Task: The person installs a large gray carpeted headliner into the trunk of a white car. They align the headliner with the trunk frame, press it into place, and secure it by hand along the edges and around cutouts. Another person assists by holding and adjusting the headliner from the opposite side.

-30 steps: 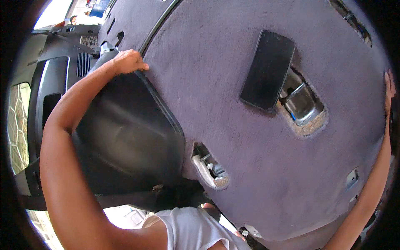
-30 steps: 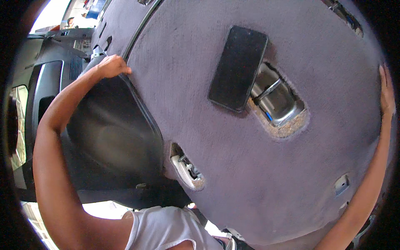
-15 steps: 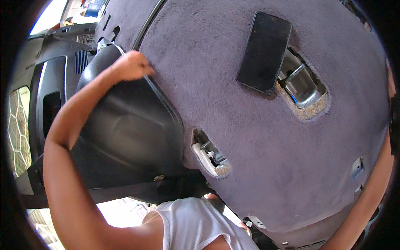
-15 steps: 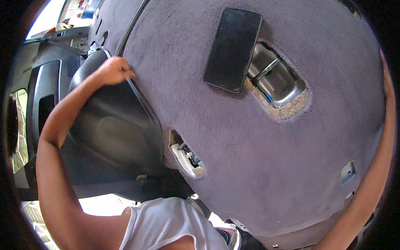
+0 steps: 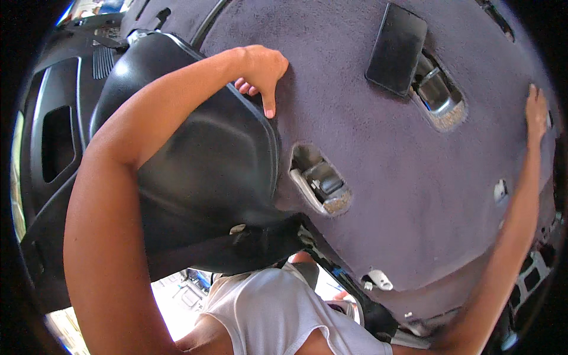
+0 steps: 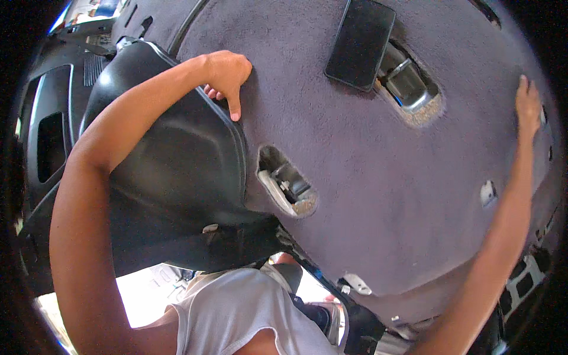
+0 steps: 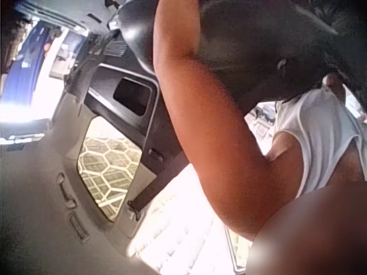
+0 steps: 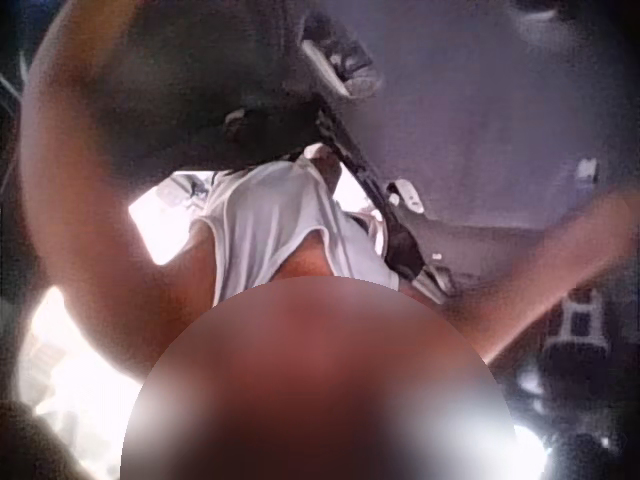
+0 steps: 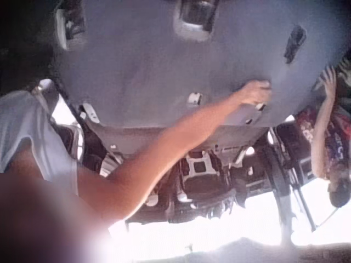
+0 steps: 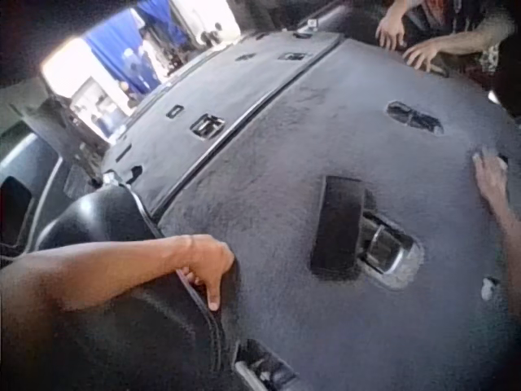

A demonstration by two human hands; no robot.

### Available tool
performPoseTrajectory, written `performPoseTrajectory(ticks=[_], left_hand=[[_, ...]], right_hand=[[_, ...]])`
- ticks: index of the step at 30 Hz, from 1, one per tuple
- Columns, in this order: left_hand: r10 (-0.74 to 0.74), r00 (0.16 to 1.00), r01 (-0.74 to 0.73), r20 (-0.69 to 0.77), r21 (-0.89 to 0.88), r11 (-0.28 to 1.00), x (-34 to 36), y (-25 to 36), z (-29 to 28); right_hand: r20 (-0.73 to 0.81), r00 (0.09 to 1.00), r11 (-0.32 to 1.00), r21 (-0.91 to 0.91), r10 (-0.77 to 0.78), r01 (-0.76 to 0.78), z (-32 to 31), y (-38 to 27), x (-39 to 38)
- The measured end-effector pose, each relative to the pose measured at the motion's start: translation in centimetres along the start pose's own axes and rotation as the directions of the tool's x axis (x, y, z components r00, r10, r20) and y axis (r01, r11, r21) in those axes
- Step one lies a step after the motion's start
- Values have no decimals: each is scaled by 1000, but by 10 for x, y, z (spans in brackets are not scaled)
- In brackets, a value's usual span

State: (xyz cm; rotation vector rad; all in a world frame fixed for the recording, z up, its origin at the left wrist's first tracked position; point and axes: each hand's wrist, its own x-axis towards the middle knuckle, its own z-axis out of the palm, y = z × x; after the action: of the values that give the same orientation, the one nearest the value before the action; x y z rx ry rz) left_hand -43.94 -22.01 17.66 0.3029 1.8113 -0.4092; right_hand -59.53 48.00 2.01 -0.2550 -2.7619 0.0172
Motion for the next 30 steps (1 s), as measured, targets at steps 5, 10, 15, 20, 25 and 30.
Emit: performPoseTrajectory(ticks=[5,10,15,20,25,30], left_hand=[[47,998,-50,-49,-56,997,-2,-6,2],[-3,998,-1,-62,-69,998,-5,-3,4],[-15,995,7,-96,-85,996,-5,-2,6],[-9,993,-6,-114,-130,991,-2,-5,9],[11,994,-24,-107,-120,992,-4,-5,9],[8,994,-19,-110,-102,995,-3,-5,9]], right_hand=[[77,930,695,643,359,-322,-164,-228,-237],[272,894,710,701,-357,70,-260,-416,-453],[448,831,741,668,-328,-67,-265,-452,-484],[461,840,790,610,-286,-66,-265,-467,-481],[482,831,698,695,-278,-170,-260,-462,-484],[503,844,730,646,-188,-223,-260,-470,-485]])
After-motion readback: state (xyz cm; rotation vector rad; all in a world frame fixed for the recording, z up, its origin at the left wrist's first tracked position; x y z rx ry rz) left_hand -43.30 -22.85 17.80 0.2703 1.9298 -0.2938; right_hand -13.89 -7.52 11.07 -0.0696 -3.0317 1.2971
